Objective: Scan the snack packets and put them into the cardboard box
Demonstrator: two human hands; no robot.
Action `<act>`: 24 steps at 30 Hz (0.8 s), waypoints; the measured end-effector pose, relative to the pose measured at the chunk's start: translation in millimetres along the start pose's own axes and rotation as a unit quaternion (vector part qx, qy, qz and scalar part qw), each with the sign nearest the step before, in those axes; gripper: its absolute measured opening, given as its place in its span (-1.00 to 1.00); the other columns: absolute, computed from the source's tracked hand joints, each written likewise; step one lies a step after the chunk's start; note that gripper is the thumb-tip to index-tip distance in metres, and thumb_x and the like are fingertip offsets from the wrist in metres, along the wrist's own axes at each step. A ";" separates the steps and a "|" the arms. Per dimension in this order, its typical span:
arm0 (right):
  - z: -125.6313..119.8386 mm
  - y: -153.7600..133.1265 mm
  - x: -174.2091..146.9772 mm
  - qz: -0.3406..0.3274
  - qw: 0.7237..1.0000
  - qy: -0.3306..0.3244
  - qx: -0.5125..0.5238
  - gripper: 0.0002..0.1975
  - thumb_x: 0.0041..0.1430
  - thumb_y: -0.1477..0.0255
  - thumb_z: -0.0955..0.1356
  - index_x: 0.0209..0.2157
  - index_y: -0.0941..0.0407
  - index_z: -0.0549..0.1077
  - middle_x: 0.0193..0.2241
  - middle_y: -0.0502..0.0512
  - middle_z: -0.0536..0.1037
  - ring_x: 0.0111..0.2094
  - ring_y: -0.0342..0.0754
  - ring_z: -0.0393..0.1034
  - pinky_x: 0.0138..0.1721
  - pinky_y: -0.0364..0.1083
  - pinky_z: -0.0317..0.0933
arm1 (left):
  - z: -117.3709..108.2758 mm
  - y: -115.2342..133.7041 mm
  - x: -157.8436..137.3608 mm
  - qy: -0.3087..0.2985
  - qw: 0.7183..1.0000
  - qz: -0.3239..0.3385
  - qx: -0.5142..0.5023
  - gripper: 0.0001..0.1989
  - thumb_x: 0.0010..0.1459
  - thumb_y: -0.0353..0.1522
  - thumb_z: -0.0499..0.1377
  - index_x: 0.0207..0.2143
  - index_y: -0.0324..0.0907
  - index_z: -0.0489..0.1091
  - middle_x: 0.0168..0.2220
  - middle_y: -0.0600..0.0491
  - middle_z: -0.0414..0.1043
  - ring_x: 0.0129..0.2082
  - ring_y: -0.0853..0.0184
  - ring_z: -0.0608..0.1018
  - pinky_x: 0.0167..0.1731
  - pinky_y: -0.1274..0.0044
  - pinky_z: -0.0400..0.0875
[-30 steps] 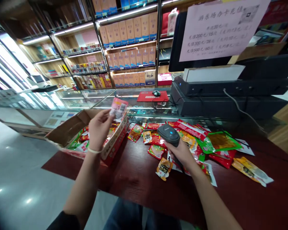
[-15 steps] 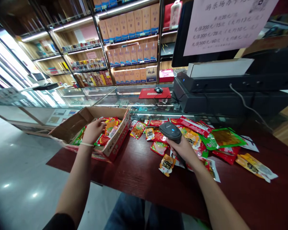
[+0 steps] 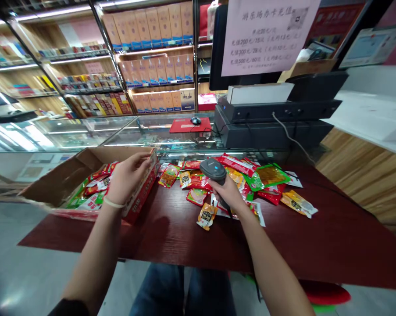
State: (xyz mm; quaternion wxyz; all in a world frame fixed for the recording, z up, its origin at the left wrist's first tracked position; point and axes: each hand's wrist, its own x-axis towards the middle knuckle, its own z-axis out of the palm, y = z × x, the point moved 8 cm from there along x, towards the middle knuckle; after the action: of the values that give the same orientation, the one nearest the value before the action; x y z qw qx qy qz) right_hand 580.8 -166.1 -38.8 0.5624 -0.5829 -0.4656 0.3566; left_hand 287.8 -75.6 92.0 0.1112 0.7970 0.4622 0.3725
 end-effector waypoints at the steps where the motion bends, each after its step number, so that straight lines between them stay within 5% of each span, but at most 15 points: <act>1: -1.3 0.7 0.5 0.004 1.000 0.000 0.004 -0.60 0.06 0.08 0.48 -0.41 0.04 0.30 -0.70 -0.12 0.38 -0.74 -0.16 0.22 -0.70 -0.15 0.12 | 17.9 7.9 2.2 -0.021 1.000 0.014 -0.019 -0.71 0.27 -0.25 0.11 -0.02 -0.10 0.49 -0.18 0.03 0.63 -0.20 0.27 0.64 -0.16 0.51 0.45; 7: -9.5 3.6 4.1 0.006 1.000 0.001 0.025 -0.64 0.10 0.11 0.46 -0.44 0.04 0.30 -0.67 -0.11 0.38 -0.74 -0.16 0.22 -0.72 -0.15 0.12 | 157.5 -8.1 6.3 -0.161 0.985 0.043 -0.051 -0.75 0.23 -0.31 0.17 -0.06 -0.15 0.49 -0.16 -0.06 0.60 -0.14 0.17 0.61 -0.09 0.40 0.46; 10: -12.5 8.3 6.6 0.015 0.999 0.008 0.035 -0.62 0.08 0.11 0.47 -0.46 0.05 0.29 -0.68 -0.11 0.36 -0.75 -0.18 0.21 -0.73 -0.16 0.12 | 199.9 -24.3 -3.6 -0.131 0.988 0.076 -0.026 -0.66 0.22 -0.33 0.19 0.02 -0.24 0.44 -0.07 -0.18 0.53 -0.04 0.09 0.55 0.01 0.29 0.42; 18: -9.6 12.8 6.2 0.041 0.998 0.021 0.043 -0.60 0.01 0.10 0.48 -0.38 0.06 0.30 -0.69 -0.14 0.37 -0.76 -0.18 0.22 -0.74 -0.19 0.11 | 224.0 -31.2 -34.6 -0.124 0.980 0.152 -0.041 -0.38 0.13 -0.20 0.29 0.19 -0.27 0.31 0.14 -0.26 0.34 0.17 0.00 0.37 0.17 0.14 0.28; 24: -7.7 10.2 5.7 0.030 0.999 0.024 0.034 -0.60 -0.02 0.16 0.51 -0.40 0.05 0.28 -0.71 -0.15 0.36 -0.75 -0.17 0.23 -0.72 -0.18 0.13 | 215.0 -33.3 -31.1 -0.161 0.966 0.158 -0.127 -0.71 0.23 -0.37 0.16 0.01 -0.15 0.44 0.04 -0.11 0.49 0.07 0.16 0.50 0.12 0.27 0.36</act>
State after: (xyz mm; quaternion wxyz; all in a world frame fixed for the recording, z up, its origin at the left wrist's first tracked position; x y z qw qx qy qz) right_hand 591.3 -162.6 -47.3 0.5821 -0.5854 -0.4221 0.3745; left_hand 406.6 -47.0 -90.7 0.2242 0.8887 0.2554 0.3076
